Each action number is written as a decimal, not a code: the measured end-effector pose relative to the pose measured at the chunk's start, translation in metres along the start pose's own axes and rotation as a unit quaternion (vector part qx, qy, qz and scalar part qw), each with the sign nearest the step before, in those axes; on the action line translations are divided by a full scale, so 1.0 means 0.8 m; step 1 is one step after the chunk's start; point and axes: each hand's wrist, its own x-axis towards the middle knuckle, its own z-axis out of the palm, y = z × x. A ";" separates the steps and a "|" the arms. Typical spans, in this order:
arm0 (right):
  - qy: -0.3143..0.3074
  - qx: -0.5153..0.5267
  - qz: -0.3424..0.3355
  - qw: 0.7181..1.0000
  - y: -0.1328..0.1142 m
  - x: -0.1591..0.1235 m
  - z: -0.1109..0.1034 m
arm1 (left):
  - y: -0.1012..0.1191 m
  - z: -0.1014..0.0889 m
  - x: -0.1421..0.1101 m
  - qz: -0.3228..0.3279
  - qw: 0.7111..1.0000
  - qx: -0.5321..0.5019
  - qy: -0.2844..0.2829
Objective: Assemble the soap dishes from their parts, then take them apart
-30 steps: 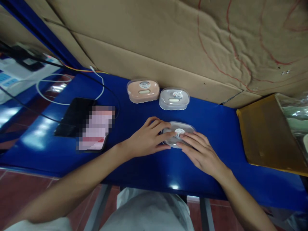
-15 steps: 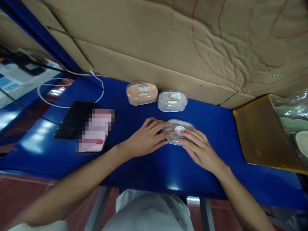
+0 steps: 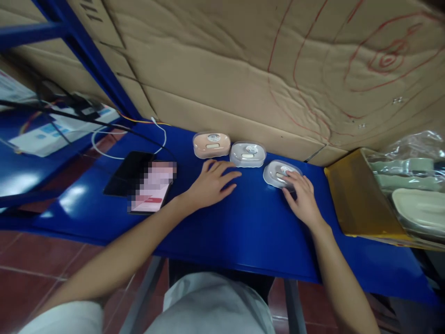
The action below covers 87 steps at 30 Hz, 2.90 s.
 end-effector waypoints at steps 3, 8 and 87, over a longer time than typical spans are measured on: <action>0.000 -0.009 0.021 1.000 0.011 -0.001 0.005 | -0.016 -0.003 0.013 -0.101 0.994 0.049 0.005; 0.005 -0.023 0.022 0.999 0.016 -0.004 0.010 | -0.050 -0.009 0.040 -0.188 0.975 0.120 -0.019; -0.141 0.026 -0.146 0.979 -0.085 -0.021 0.009 | 0.023 -0.036 -0.026 0.033 0.981 -0.041 -0.184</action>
